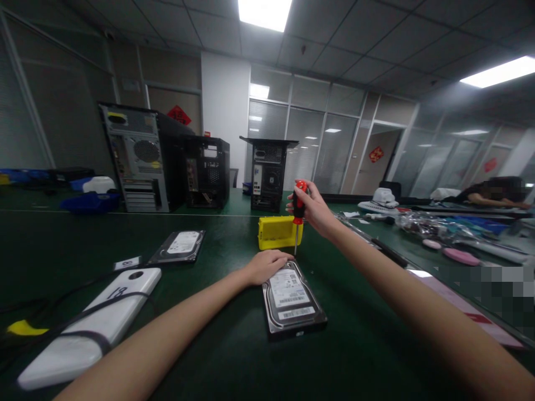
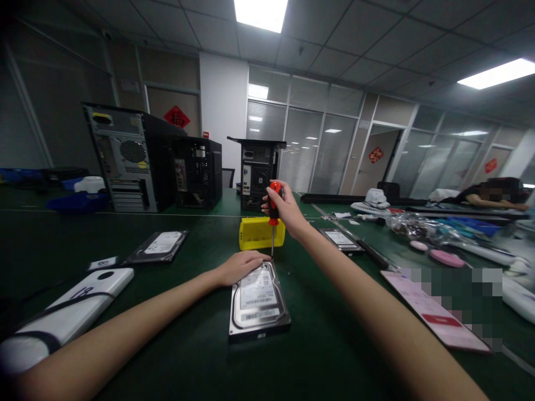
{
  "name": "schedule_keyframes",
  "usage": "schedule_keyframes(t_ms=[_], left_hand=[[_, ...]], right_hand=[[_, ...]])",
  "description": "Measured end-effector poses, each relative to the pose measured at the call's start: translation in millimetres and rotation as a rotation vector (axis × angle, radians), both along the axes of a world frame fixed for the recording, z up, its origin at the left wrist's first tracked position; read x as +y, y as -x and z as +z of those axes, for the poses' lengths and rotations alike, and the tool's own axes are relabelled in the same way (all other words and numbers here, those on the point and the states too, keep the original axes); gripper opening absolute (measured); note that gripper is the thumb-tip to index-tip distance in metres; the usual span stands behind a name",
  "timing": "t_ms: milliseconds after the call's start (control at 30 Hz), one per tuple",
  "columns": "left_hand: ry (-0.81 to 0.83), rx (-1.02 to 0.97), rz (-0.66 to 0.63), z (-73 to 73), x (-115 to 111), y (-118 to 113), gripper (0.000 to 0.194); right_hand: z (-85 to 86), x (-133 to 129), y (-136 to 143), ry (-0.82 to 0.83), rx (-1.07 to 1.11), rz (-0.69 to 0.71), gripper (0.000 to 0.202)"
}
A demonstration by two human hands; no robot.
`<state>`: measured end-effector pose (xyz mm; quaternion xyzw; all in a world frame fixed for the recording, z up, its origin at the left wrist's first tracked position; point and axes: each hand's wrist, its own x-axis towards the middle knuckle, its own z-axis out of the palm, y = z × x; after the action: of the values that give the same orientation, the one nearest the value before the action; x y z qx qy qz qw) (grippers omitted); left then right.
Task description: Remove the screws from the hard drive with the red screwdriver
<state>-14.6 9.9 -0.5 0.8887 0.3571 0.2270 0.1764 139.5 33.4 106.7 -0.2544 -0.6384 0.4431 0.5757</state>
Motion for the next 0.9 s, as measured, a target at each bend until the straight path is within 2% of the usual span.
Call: schedule_keyframes(t_ms=[100, 333, 533, 900], left_hand=[[-0.001, 0.001, -0.001, 0.4, 0, 0, 0.040], [-0.009, -0.001, -0.012, 0.0, 1, -1, 0.040], [-0.012, 0.000, -0.008, -1.1, 1, 0, 0.040], [0.003, 0.003, 0.000, 1.6, -1, 0, 0.039]], right_hand=[[2.9, 2, 1, -0.030, 0.008, -0.047, 0.041], [8.8, 2, 1, -0.087, -0.073, -0.143, 0.052], [13.4, 1, 3, 0.031, -0.062, -0.031, 0.035], [12.4, 4, 6, -0.076, -0.110, -0.050, 0.043]])
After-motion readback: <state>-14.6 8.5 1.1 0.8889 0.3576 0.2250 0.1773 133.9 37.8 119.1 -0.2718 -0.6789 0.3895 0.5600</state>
